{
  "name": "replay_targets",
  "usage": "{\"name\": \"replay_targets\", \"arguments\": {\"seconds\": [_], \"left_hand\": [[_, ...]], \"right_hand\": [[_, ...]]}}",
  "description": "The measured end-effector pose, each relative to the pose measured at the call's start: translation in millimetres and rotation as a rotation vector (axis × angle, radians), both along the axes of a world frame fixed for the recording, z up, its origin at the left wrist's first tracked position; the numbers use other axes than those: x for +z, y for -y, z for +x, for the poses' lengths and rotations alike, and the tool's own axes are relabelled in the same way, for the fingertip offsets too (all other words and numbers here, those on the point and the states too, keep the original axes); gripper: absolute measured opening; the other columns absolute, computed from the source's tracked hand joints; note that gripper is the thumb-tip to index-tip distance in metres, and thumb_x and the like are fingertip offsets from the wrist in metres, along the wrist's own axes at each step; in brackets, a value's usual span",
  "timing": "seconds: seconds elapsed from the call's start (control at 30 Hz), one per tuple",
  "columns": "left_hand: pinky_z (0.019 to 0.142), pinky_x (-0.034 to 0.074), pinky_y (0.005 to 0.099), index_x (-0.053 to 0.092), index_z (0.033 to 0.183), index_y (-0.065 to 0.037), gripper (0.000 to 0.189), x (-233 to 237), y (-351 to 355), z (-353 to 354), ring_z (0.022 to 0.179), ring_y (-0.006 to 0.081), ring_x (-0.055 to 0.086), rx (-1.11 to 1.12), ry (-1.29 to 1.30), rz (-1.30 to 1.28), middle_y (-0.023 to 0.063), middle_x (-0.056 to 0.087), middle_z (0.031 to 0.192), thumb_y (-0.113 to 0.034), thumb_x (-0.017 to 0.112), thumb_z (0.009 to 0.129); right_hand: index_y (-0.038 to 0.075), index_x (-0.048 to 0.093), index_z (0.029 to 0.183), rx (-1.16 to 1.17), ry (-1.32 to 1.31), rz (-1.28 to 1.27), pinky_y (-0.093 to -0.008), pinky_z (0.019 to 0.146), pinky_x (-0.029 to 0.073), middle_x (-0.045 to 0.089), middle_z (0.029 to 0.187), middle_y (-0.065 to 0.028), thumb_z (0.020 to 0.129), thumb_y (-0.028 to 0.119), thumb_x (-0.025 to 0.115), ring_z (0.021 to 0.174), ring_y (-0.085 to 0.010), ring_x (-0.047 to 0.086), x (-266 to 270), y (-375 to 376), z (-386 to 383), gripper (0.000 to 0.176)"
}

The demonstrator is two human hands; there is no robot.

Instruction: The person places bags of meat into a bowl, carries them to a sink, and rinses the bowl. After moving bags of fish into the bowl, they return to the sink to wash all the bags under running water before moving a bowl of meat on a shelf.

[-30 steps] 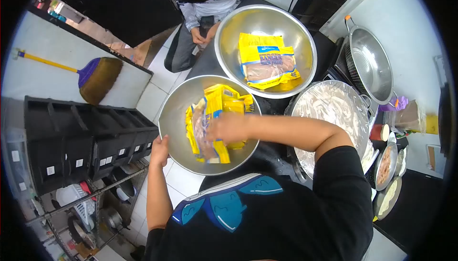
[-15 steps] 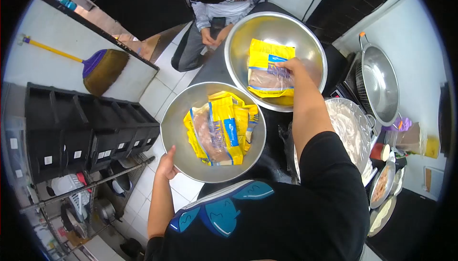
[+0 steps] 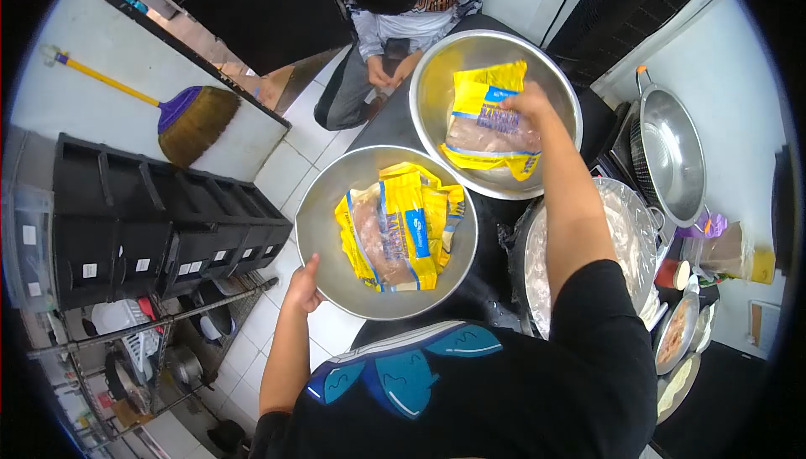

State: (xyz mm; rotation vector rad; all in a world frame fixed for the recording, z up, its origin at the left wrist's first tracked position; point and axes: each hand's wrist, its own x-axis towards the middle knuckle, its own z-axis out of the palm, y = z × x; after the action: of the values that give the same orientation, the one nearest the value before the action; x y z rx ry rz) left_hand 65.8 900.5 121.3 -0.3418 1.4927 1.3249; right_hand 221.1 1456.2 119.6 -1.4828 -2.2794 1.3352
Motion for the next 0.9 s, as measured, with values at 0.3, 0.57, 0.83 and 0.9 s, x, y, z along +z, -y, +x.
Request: {"name": "replay_targets", "arguments": {"seconds": [0.3, 0.57, 0.83, 0.9], "left_hand": [[0.073, 0.052, 0.0422, 0.041, 0.118, 0.002, 0.041, 14.6, -3.5, -8.9, 0.093, 0.0271, 0.058, -0.139, 0.055, 0.073, 0.0150, 0.054, 0.110, -0.027, 0.040, 0.089], [0.066, 0.054, 0.0449, 0.042, 0.116, 0.004, 0.039, 16.5, -2.1, -14.8, 0.087, 0.0298, 0.060, -0.253, 0.035, 0.153, 0.0163, 0.055, 0.104, -0.014, 0.043, 0.082], [0.070, 0.051, 0.0530, 0.032, 0.123, -0.002, 0.049, 15.7, 2.2, -11.1, 0.094, 0.0356, 0.056, -0.203, 0.008, 0.217, 0.0188, 0.047, 0.113, -0.003, 0.041, 0.075], [0.068, 0.052, 0.0527, 0.030, 0.124, -0.003, 0.052, 20.5, 5.0, -10.1, 0.094, 0.0362, 0.056, -0.189, 0.001, 0.223, 0.0190, 0.047, 0.113, -0.001, 0.041, 0.074]], "right_hand": [[0.006, 0.061, 0.100, 0.244, 0.179, 0.738, -0.0350, 0.078, 0.047, 0.062, 0.092, -0.0167, 0.056, 0.015, 0.073, 0.085, -0.0289, 0.061, 209.8, 140.7, -13.3, 0.047], [0.000, 0.060, 0.094, 0.408, -0.322, -0.002, -0.0290, 0.073, 0.048, 0.064, 0.084, -0.0114, 0.059, 0.008, 0.072, 0.077, -0.0166, 0.062, 196.4, 243.2, -26.2, 0.038], [0.002, 0.056, 0.092, 0.388, -0.048, 0.373, -0.0399, 0.076, 0.045, 0.059, 0.089, -0.0224, 0.069, 0.010, 0.063, 0.086, -0.0345, 0.057, 73.2, 292.9, -42.2, 0.026], [0.004, 0.055, 0.088, 0.389, -0.006, 0.580, -0.0415, 0.079, 0.045, 0.060, 0.091, -0.0188, 0.073, 0.007, 0.052, 0.091, -0.0335, 0.056, 86.4, 263.6, -25.5, 0.016]]}}
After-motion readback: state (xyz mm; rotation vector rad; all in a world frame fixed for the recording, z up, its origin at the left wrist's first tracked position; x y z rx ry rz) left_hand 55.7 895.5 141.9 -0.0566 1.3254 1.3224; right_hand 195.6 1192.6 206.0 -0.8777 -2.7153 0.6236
